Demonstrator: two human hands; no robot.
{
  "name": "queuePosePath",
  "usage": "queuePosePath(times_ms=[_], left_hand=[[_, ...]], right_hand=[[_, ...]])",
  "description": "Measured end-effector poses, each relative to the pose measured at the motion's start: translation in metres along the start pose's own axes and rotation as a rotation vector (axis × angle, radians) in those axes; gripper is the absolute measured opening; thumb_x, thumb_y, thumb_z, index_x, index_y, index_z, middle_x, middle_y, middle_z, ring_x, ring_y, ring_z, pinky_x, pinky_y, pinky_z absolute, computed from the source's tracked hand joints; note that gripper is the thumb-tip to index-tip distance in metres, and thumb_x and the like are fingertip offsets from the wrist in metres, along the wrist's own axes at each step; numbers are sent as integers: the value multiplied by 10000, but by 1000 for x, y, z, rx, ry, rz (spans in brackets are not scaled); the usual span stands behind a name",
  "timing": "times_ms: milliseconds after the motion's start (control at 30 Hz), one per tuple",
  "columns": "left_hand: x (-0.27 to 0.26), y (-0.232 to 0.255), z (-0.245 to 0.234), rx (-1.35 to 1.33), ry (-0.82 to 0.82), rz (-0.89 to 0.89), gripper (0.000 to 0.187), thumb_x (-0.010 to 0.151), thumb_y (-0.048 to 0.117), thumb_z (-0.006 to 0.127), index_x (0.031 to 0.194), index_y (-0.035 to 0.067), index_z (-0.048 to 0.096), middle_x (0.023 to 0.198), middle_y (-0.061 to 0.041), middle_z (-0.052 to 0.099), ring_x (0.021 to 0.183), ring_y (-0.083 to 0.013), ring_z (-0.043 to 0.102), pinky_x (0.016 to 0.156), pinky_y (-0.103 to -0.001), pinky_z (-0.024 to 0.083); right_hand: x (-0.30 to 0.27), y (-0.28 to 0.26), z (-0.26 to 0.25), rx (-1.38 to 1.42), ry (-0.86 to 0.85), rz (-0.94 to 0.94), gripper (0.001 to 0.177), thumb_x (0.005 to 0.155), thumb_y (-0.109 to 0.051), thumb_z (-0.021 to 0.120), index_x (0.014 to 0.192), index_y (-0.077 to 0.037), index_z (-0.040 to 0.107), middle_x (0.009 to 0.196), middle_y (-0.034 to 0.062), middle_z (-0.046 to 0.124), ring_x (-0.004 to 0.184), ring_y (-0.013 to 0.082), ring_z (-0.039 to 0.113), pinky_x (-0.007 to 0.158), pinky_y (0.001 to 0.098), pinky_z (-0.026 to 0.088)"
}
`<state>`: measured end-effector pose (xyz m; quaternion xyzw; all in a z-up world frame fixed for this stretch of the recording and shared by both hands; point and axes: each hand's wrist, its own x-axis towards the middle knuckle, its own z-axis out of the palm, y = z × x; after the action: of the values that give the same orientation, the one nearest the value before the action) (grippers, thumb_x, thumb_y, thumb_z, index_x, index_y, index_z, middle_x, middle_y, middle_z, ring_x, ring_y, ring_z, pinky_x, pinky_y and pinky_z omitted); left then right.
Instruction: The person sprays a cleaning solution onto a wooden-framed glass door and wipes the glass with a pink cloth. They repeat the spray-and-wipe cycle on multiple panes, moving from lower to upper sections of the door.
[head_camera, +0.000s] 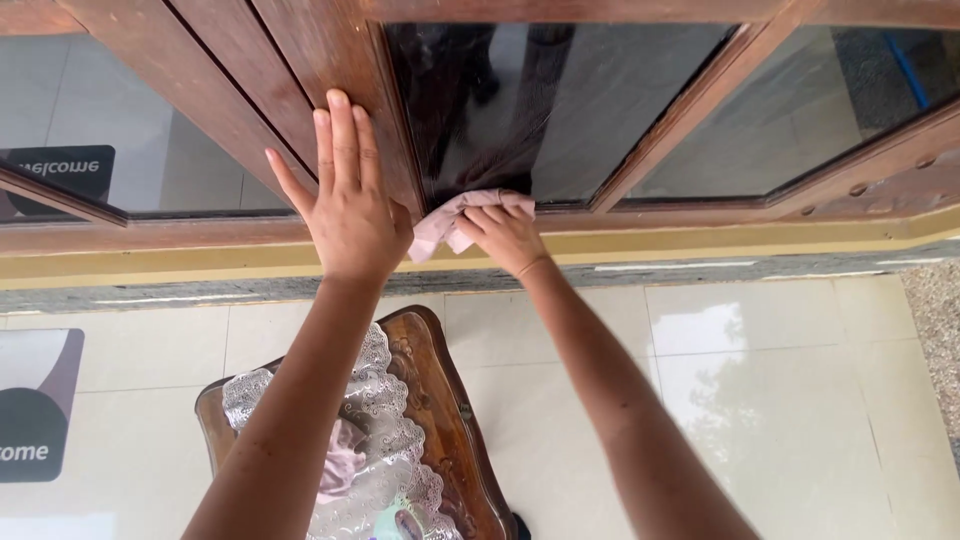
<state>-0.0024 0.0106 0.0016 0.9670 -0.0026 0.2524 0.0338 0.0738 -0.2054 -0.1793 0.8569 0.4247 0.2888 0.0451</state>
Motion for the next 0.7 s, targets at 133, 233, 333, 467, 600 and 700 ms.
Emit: queuePosePath(times_ms=[133, 233, 333, 467, 600, 700], left_hand=[[-1, 0, -11, -24, -29, -4, 999, 759, 157, 625, 1673, 13, 247, 1747, -122, 160, 1616, -243, 190, 1217, -699, -20], [-2, 1, -8, 11, -49, -9, 1026, 751, 157, 635, 1680, 28, 218, 1754, -104, 124, 1621, -223, 156, 1226, -686, -23], [-10, 17, 4, 93, -61, -39, 1017, 797, 163, 643, 1693, 15, 184, 1773, -115, 72, 1644, -223, 131, 1263, -648, -17], [-24, 30, 14, 132, -221, -2, 1004, 800, 187, 647, 1659, 45, 147, 1738, -98, 36, 1607, -225, 149, 1242, -632, 9], [-38, 22, 27, 100, -302, 26, 997, 801, 171, 661, 1651, 74, 149, 1734, -39, 56, 1577, -218, 204, 1235, -654, 38], [-44, 10, 31, 63, -370, 16, 1019, 774, 156, 683, 1645, 104, 157, 1726, -15, 61, 1563, -233, 217, 1222, -666, 34]], right_hand=[[-20, 54, -44, -220, -32, -88, 383, 721, -259, 684, 1103, -279, 692, 1240, -81, 655, 1196, 116, 599, 1082, 328, 447], [-37, 104, -82, -73, 33, 89, 202, 894, -203, 712, 1094, -174, 712, 1126, -4, 628, 1041, 197, 589, 883, 398, 431], [-1, 124, -156, 1, 396, 296, 169, 905, -117, 692, 1070, -129, 724, 1146, 41, 599, 1059, 276, 563, 928, 423, 423], [8, 120, -128, -12, 553, 456, 127, 972, -114, 683, 1098, -126, 695, 1147, 60, 575, 1072, 295, 540, 999, 425, 458], [-36, 67, -65, 65, 336, 357, 233, 846, -103, 707, 1073, -157, 720, 1106, 33, 596, 1047, 264, 579, 931, 408, 500], [-39, 24, -31, 188, 235, 470, 305, 821, -35, 698, 1097, -160, 726, 1151, 2, 623, 1100, 243, 620, 923, 375, 541]])
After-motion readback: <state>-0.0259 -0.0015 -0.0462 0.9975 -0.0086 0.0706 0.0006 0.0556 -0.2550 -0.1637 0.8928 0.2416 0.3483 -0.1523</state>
